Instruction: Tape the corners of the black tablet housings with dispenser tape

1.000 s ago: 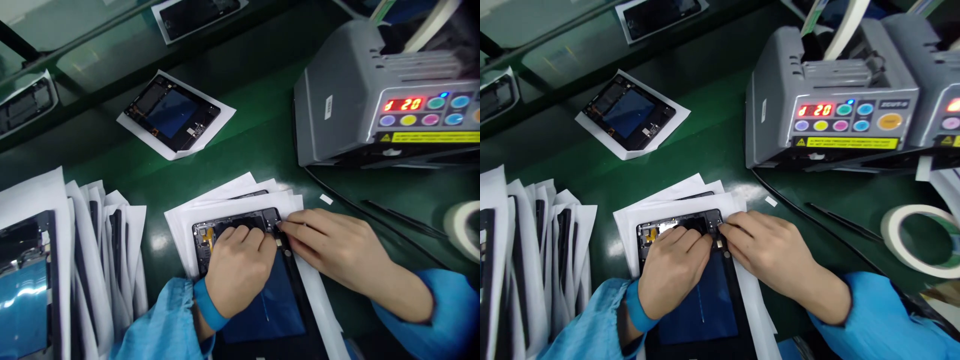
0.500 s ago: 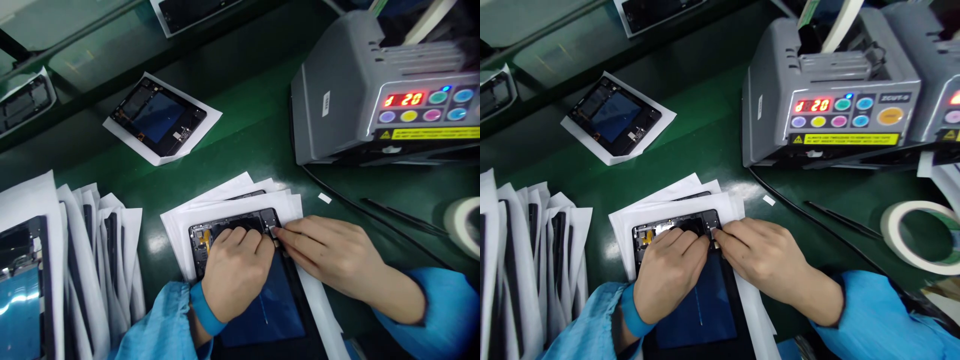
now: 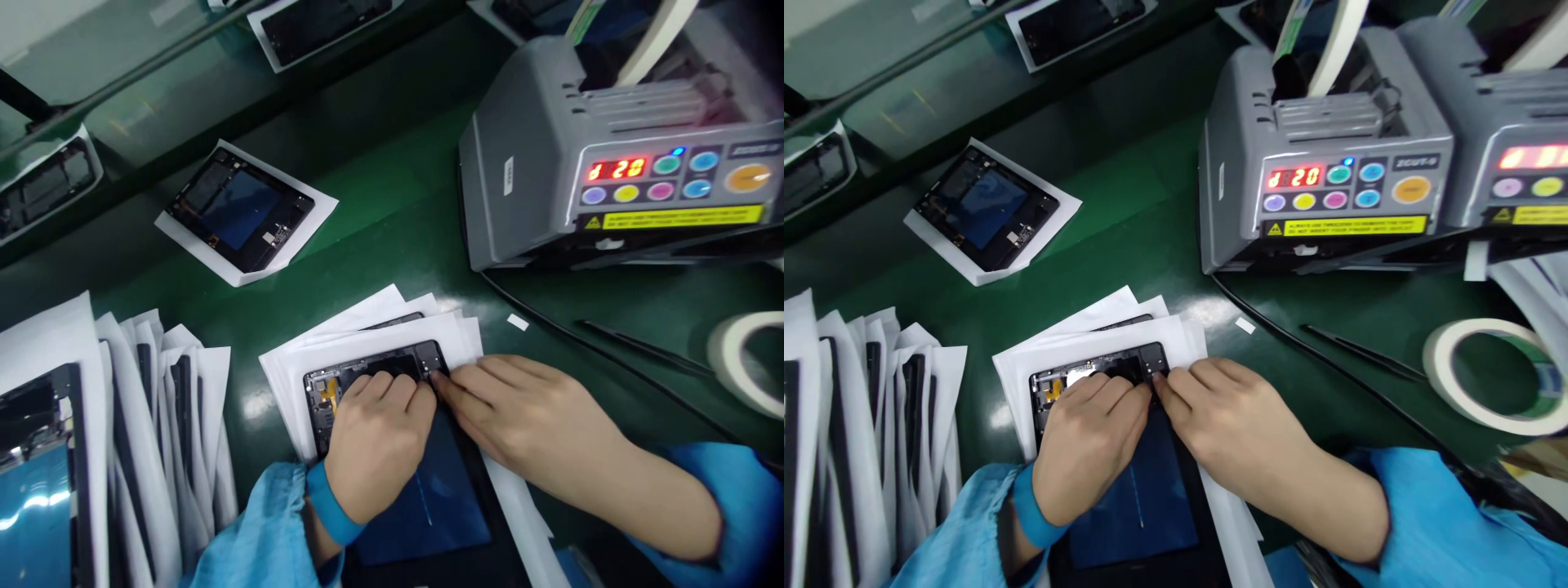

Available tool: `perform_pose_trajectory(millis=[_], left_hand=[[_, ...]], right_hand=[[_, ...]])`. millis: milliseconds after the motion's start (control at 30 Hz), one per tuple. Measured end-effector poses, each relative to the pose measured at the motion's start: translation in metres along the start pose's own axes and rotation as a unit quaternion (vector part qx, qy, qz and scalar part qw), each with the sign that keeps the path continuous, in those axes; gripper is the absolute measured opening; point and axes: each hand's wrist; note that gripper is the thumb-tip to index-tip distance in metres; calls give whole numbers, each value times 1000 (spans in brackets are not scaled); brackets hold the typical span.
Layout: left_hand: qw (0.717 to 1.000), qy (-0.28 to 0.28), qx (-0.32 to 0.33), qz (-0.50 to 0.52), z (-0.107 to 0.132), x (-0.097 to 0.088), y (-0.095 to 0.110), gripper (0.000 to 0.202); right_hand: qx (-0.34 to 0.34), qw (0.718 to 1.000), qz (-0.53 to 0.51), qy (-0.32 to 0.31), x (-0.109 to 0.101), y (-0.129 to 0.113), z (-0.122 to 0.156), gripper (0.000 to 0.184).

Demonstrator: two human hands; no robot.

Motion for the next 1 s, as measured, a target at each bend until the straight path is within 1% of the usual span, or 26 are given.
perform_pose_trajectory(millis=[100, 200, 233, 300, 367, 400, 433, 467, 533, 567, 600, 633, 700, 767, 833, 900, 967, 1000], left_hand=[[1000, -1, -2, -8, -1, -2, 0, 18], [1000, -3, 4, -27, 0, -4, -1, 12], [999, -6, 13, -37, 0, -4, -2, 14], [998, -14, 36, -58, 1, -4, -3, 27], [995, -19, 50, -79, 1, -3, -5, 32], [995, -20, 54, -87, 0, -2, -5, 33], [994, -17, 58, -93, -2, -2, -6, 33], [993, -15, 61, -98, -3, -2, -6, 32], [992, -10, 62, -108, -6, -5, -4, 31], [992, -6, 60, -108, -5, -8, -3, 29], [993, 0, 59, -100, -3, -13, -1, 27], [995, 11, 56, -86, 2, -20, -1, 25], [997, 44, 41, -46, 19, -36, -3, 24], [997, 71, 6, -6, 43, -50, -11, 23], [996, 79, -34, 20, 70, -56, -24, 22], [991, 99, -82, 25, 92, -50, -39, 24], [981, 128, -146, 12, 108, -34, -47, 32], [975, 137, -176, 9, 114, -24, -47, 36]], right_hand=[[-2, 1000, 25, -12, 2, -6, 7, 30], [17, 1000, 10, -4, 3, -14, 16, 33], [26, 1000, -2, 1, 3, -17, 19, 34], [36, 999, -34, 18, -1, -21, 28, 32], [37, 996, -61, 52, -10, -19, 40, 26], [42, 995, -55, 78, -15, -14, 48, 22], [56, 993, -28, 104, -20, -7, 56, 19], [80, 988, 24, 128, -25, 3, 65, 20], [140, 965, 155, 156, -35, 30, 85, 31], [163, 950, 210, 162, -39, 45, 95, 34], [175, 940, 243, 166, -42, 60, 104, 34], [182, 932, 263, 169, -44, 74, 112, 33], [184, 927, 274, 179, -42, 96, 125, 27], [191, 923, 279, 186, -35, 110, 133, 22], [206, 913, 291, 199, -27, 120, 139, 18], [227, 900, 306, 212, -21, 128, 141, 14], [248, 891, 311, 218, -21, 132, 137, 15], [260, 891, 303, 214, -22, 132, 133, 18]])
Point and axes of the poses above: each hand's wrist, its own z-axis away from the middle knuckle, its own x-axis out of the palm, y = z × x, and after that the axes turned 10 degrees about -x, right-handed
